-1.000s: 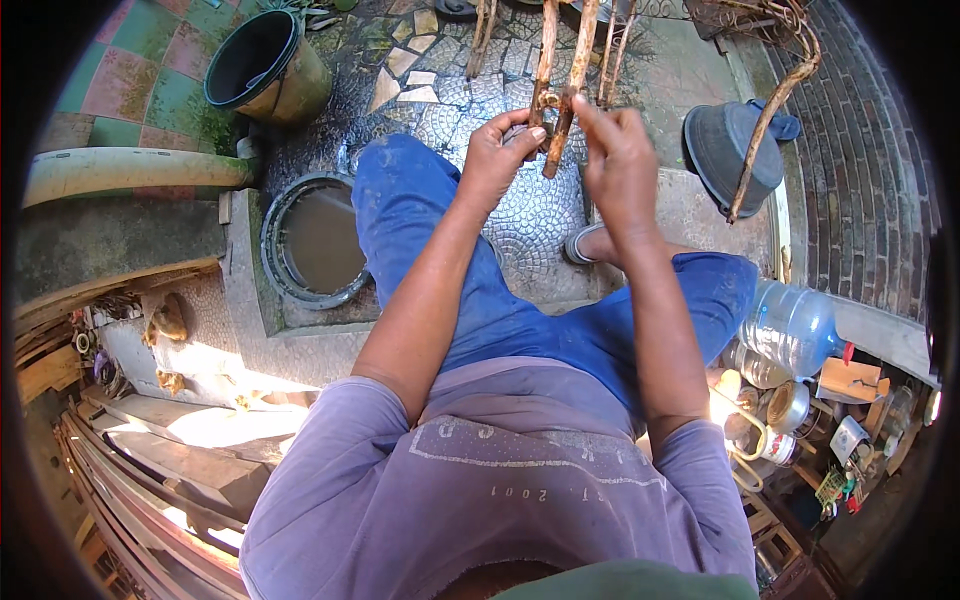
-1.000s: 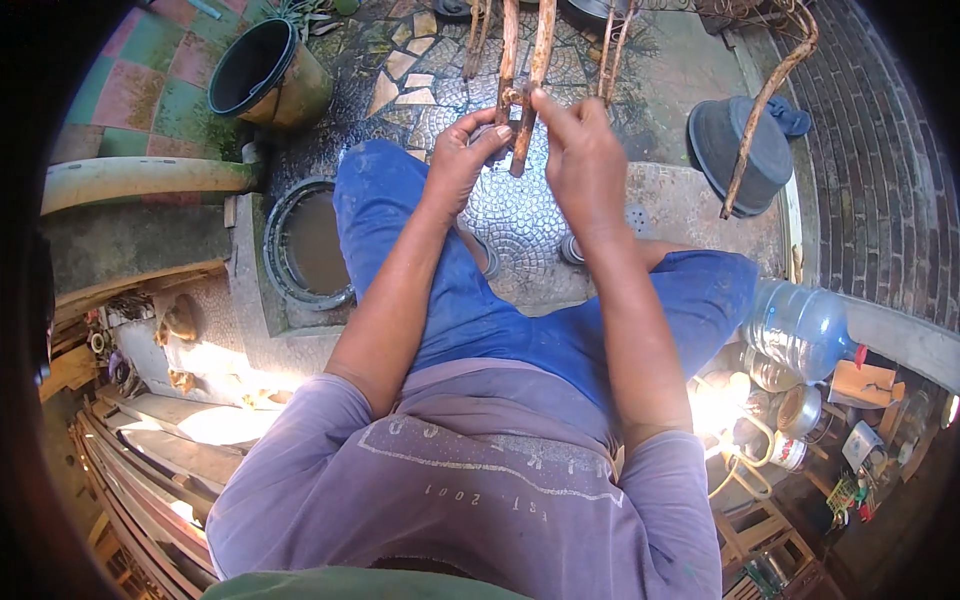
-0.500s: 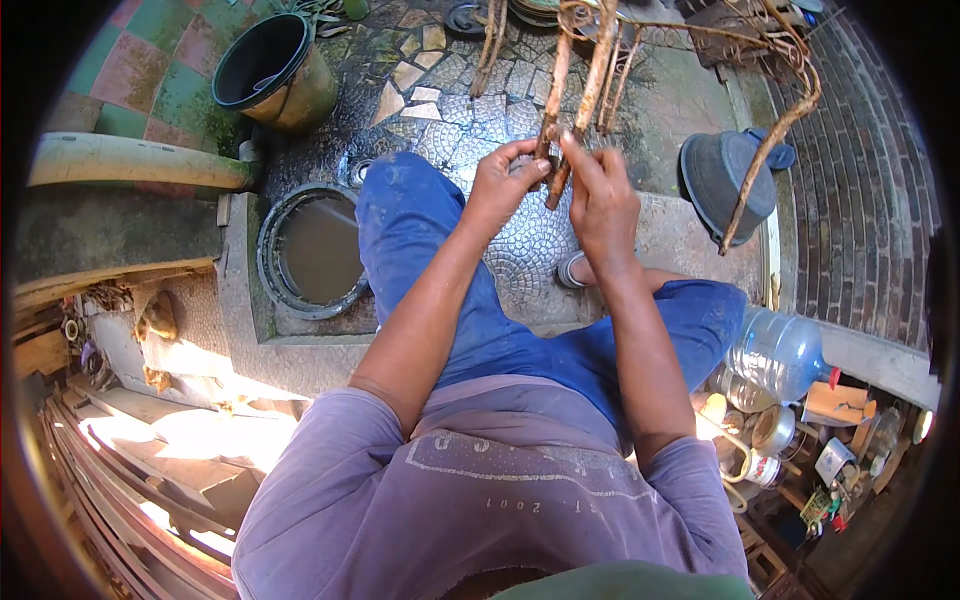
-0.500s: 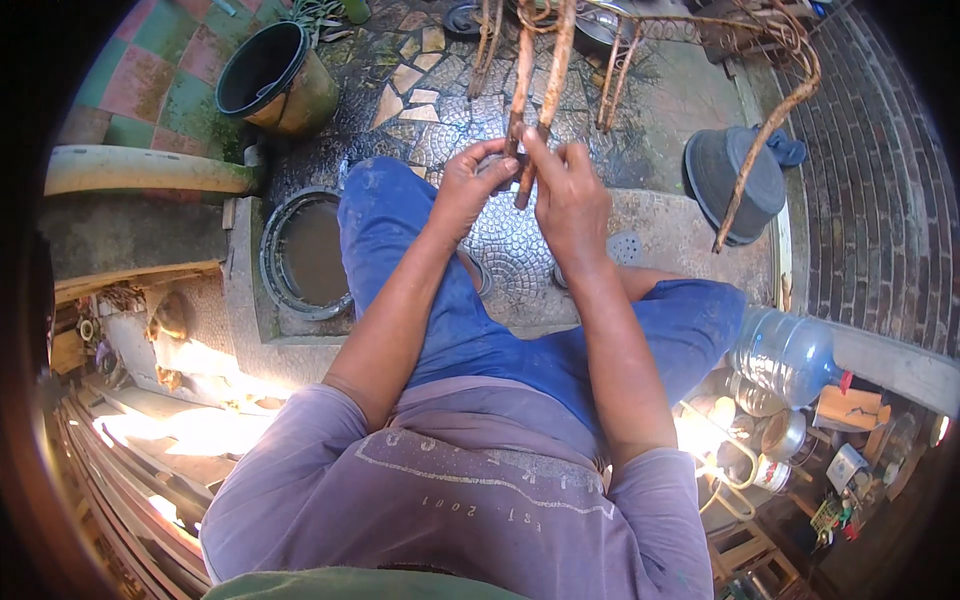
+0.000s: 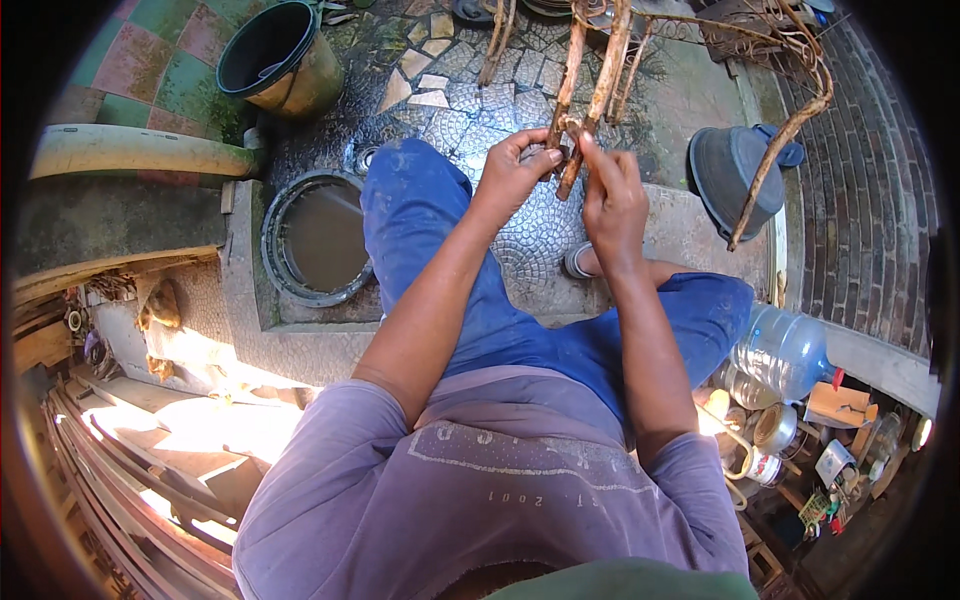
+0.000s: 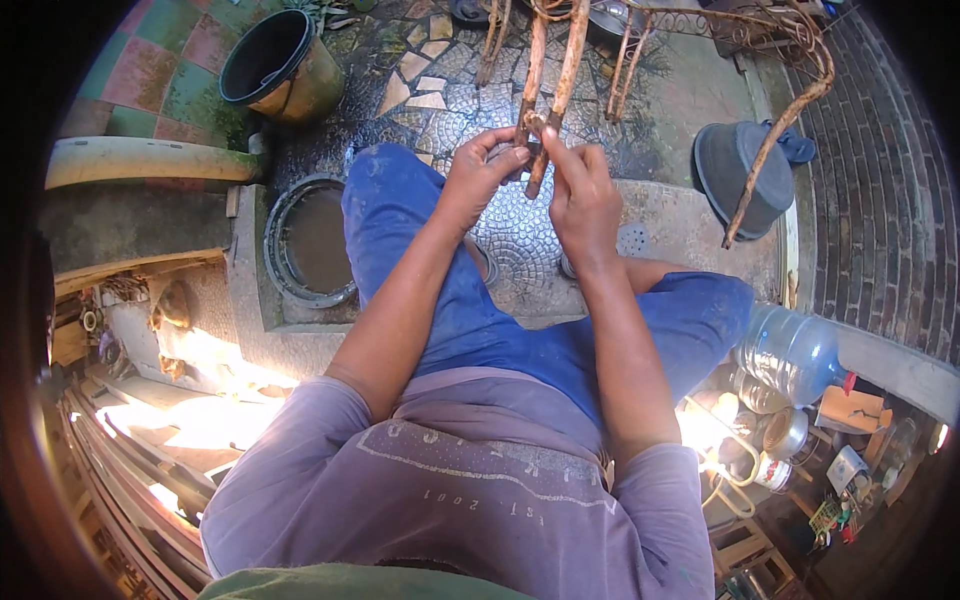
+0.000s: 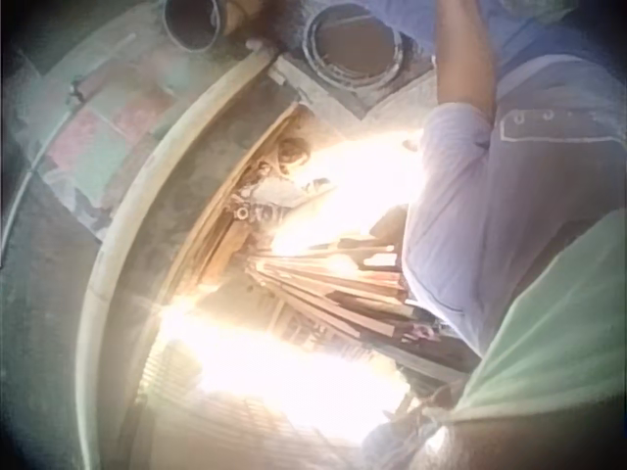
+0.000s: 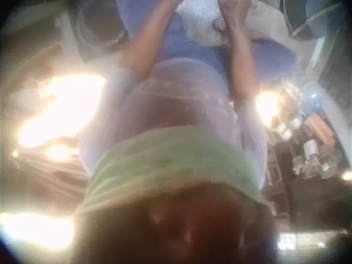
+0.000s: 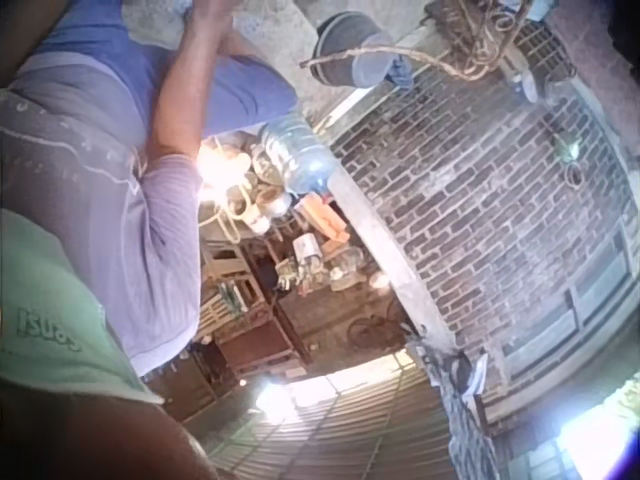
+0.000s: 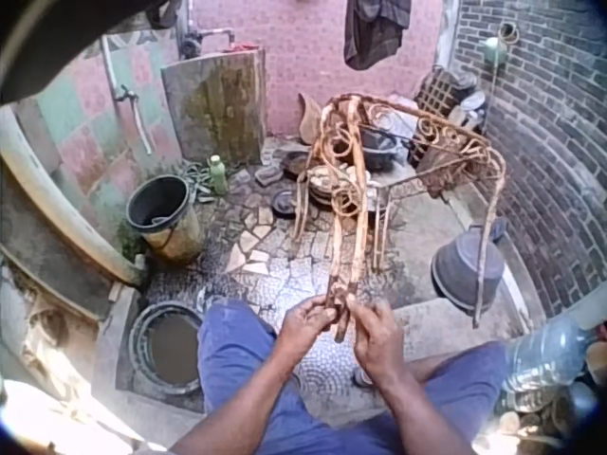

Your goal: The person uses a piece of sandpaper to sand a joint on a decorative wooden frame, then applies glue from a small tube to the joint and presses the pieces together.

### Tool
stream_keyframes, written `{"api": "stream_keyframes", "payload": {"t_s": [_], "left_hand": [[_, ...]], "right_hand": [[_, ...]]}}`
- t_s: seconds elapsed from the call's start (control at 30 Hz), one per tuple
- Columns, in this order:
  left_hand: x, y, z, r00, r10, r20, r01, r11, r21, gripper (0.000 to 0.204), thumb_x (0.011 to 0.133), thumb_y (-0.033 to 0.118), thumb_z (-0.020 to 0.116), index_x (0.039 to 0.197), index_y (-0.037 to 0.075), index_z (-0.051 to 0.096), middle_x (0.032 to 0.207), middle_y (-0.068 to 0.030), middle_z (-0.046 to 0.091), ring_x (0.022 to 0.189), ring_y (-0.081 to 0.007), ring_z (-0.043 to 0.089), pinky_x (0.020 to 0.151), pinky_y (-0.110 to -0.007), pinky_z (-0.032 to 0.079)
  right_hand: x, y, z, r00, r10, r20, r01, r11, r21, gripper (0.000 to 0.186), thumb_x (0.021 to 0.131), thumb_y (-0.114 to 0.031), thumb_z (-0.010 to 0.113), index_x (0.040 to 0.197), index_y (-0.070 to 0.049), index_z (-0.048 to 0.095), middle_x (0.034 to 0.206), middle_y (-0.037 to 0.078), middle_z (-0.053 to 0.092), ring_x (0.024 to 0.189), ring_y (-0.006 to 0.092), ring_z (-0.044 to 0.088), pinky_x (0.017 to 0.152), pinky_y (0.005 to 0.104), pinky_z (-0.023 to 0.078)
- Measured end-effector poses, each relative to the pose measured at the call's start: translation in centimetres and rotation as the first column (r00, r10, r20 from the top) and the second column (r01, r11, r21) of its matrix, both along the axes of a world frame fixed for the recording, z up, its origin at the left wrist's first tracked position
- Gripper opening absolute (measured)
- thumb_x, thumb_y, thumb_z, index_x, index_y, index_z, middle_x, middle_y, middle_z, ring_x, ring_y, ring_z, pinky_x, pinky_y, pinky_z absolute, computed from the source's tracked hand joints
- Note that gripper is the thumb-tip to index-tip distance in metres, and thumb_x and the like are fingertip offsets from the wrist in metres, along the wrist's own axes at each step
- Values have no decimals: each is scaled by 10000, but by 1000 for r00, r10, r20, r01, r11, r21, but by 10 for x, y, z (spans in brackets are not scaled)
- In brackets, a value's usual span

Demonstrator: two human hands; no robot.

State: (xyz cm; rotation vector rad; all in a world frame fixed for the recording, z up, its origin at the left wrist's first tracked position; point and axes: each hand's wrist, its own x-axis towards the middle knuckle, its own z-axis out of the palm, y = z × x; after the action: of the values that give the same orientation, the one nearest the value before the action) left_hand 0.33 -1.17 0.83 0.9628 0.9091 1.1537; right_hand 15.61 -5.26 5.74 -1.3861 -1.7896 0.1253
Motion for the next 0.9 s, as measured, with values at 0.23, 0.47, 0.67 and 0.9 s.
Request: {"api": "stream_keyframes", "payload": {"t_s": [0.23, 0.47, 0.67, 0.9], "left_hand": [[-3, -3, 1, 999, 33, 4, -33, 999, 13, 365, 888, 162, 734, 1192, -13, 636, 933, -22, 686, 768, -64, 622, 703, -207, 506], [1, -4, 1, 1000, -8, 7, 9, 999, -51, 383, 890, 162, 739, 1205, -24, 628, 961, -28, 689, 783, -71, 631, 707, -212, 518], [-3, -4, -2, 999, 36, 5, -35, 998, -46, 407, 894, 154, 735, 1232, -30, 604, 996, -38, 690, 801, -77, 644, 732, -220, 532], [1, -1, 5, 999, 45, -22, -46, 997, -53, 379, 893, 154, 735, 1207, -25, 622, 951, -22, 684, 769, -60, 617, 659, -205, 493]], "right_hand": [[-2, 33, 13, 1000, -10, -16, 11, 997, 78, 378, 872, -2, 652, 1188, -204, 704, 836, 93, 585, 732, 280, 645, 626, 402, 507], [3, -1, -11, 1000, -19, -17, 19, 999, 32, 417, 867, -1, 662, 1233, -199, 687, 824, 83, 568, 721, 280, 637, 632, 404, 509], [-4, 30, -2, 982, -12, -189, 30, 995, 94, 341, 873, 10, 656, 1174, -145, 696, 839, 100, 589, 704, 279, 625, 617, 399, 495], [-8, 3, -26, 971, -27, -239, 45, 997, 70, 338, 875, 19, 654, 1178, -127, 694, 838, 105, 609, 722, 261, 630, 627, 380, 495]]}}
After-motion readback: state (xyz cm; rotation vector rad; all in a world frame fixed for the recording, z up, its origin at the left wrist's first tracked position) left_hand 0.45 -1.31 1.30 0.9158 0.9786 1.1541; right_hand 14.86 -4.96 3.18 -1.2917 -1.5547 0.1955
